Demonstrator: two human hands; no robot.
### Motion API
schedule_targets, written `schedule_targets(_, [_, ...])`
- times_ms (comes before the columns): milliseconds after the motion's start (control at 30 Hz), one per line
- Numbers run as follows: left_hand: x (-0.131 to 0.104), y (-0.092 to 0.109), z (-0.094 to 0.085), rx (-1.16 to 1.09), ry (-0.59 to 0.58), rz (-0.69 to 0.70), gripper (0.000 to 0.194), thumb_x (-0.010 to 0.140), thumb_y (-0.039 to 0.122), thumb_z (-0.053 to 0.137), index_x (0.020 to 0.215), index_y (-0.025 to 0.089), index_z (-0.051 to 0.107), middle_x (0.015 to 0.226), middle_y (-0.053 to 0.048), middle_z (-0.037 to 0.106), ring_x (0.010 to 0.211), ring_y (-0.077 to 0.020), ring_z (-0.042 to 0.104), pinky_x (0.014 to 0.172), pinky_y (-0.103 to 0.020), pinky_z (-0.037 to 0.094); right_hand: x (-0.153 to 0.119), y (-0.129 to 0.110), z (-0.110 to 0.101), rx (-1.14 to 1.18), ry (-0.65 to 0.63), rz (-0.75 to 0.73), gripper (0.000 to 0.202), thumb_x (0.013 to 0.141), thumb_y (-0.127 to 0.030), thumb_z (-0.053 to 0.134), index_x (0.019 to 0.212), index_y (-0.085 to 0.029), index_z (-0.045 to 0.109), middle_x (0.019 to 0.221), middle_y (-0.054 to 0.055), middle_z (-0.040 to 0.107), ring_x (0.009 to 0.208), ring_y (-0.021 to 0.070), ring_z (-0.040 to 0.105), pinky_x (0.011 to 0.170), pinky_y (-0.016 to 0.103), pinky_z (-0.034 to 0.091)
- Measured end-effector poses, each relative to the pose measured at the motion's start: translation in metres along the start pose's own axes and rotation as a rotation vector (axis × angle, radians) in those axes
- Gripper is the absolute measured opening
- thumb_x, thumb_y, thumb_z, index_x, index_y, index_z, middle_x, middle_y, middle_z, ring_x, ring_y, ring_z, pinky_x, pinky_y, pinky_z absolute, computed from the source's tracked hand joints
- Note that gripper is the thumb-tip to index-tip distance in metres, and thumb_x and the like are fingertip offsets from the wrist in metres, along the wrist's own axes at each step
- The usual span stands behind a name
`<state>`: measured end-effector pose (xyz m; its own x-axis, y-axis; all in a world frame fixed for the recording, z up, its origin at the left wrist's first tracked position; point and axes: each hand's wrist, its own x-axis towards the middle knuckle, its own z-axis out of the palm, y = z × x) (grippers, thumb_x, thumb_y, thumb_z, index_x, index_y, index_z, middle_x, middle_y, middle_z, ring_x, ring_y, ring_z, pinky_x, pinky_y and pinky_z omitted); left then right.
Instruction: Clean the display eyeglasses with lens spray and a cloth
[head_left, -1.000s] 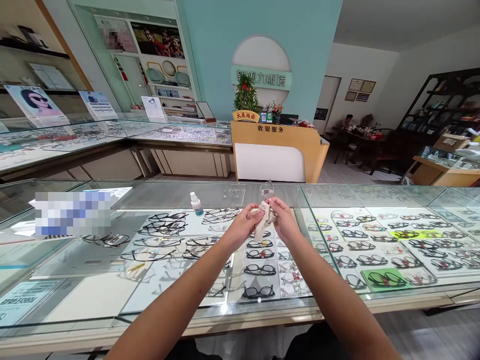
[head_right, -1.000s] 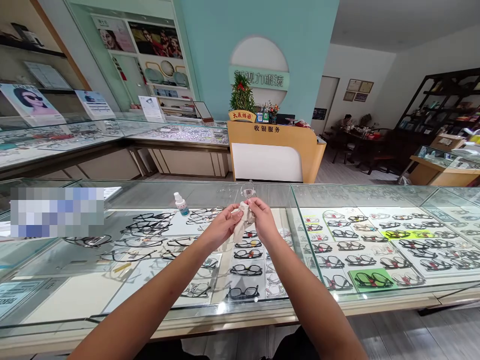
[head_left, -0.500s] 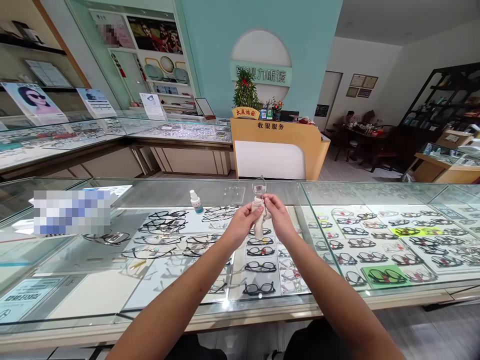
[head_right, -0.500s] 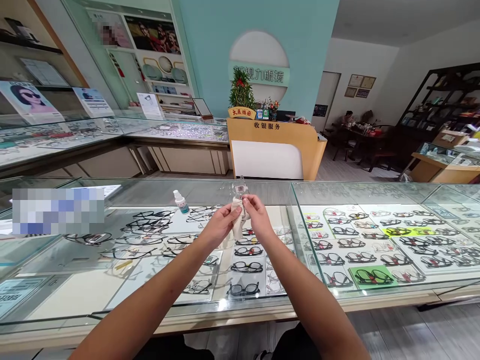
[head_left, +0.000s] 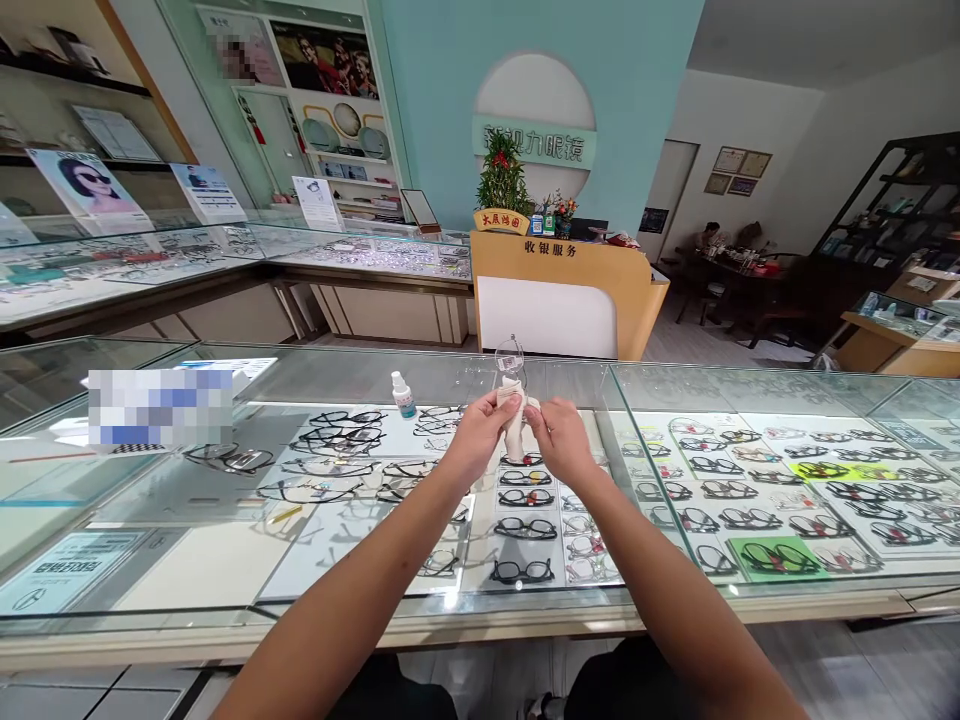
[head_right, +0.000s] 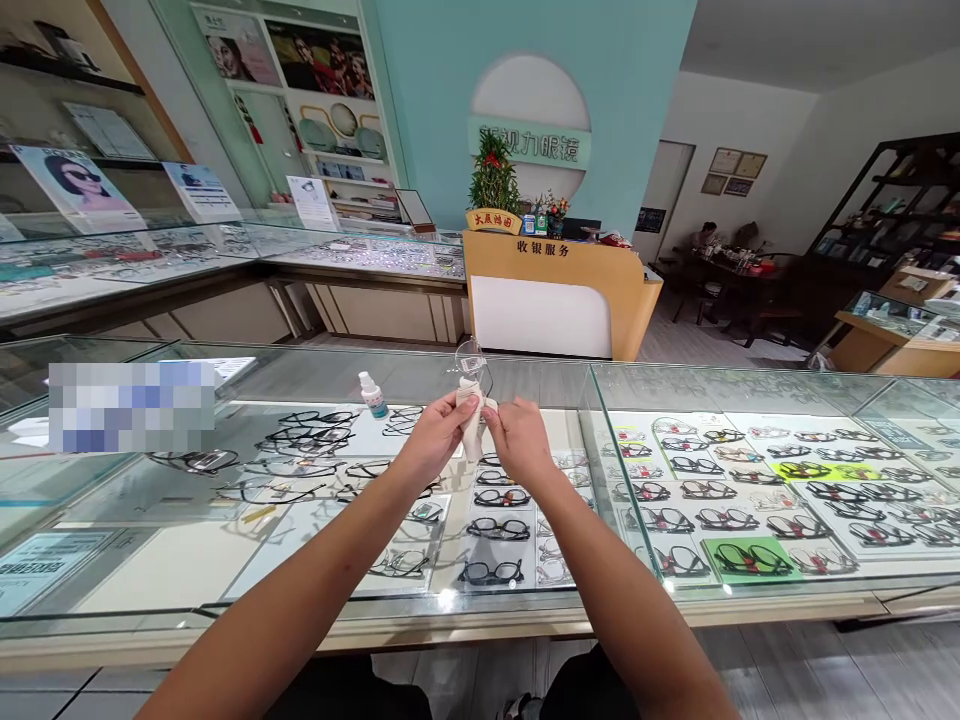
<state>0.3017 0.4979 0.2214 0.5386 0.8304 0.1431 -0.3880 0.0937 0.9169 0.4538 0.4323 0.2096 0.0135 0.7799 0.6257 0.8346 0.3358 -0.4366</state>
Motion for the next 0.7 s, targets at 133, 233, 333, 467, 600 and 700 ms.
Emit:
schedule_targets(133, [0.002,0.001,-0.002,0.017,0.003,0.011,0.043,0.079,0.054,0.089,0.095,0.017,0.072,0.069,0.002,0.062,0.057,-0.0103,0.053,0.056,-0.024,0.042,0.0,-0.003,-0.004,0.025,-0.083,-0.03,0.044,0.114,-0.043,0.024,0.077,-0.026,0.039,0.074,0.003,0.054,0.074,0.0227,0.045,0.076,0.036,0.037])
schedule_targets(233, [0.006,0.001,-0.007,0.018,0.021,0.018,0.044,0.079,0.054,0.089,0.095,0.017,0.071,0.07,0.002,0.062,0.057,-0.0102,0.052,0.055,-0.024,0.04,-0.001,-0.005,-0.007,0.054,-0.133,-0.049,0.038,0.113,-0.036,0.027,0.083,-0.025,0.048,0.081,0.005,0.058,0.081,0.024,0.05,0.08,0.037,0.04])
schedule_targets(333, [0.01,0.002,-0.014,0.01,0.058,0.048,0.045,0.078,0.056,0.089,0.093,0.018,0.068,0.072,0.002,0.065,0.06,-0.0109,0.054,0.058,-0.024,0.042,-0.001,-0.005,-0.009,0.164,-0.102,0.002,0.02,0.107,-0.033,0.045,0.097,-0.024,0.059,0.092,0.005,0.064,0.09,0.024,0.057,0.087,0.039,0.043])
schedule_targets(467, [0.01,0.003,-0.017,0.084,-0.023,0.041,0.047,0.081,0.059,0.085,0.1,0.02,0.067,0.084,-0.002,0.072,0.068,-0.0139,0.062,0.065,-0.025,0.047,0.004,-0.002,-0.013,0.551,0.088,0.286,0.025,0.098,-0.043,0.061,0.111,-0.024,0.071,0.103,0.005,0.071,0.099,0.0236,0.063,0.092,0.038,0.047])
schedule_targets(600, [0.0,0.006,-0.008,0.235,-0.154,-0.015,0.05,0.088,0.062,0.077,0.112,0.019,0.069,0.085,-0.004,0.073,0.059,-0.0121,0.057,0.056,-0.024,0.039,0.008,0.001,-0.015,0.871,0.063,0.424,0.036,0.095,-0.055,0.065,0.11,-0.027,0.081,0.111,0.005,0.074,0.104,0.0237,0.065,0.09,0.036,0.048])
schedule_targets(700, [-0.007,0.008,0.0,0.262,-0.203,-0.044,0.053,0.087,0.062,0.078,0.116,0.018,0.07,0.079,-0.003,0.071,0.06,-0.0127,0.056,0.055,-0.024,0.036,0.008,0.001,-0.012,0.977,0.061,0.431,0.035,0.09,-0.058,0.072,0.1,-0.027,0.083,0.105,0.004,0.074,0.098,0.0224,0.064,0.088,0.035,0.049])
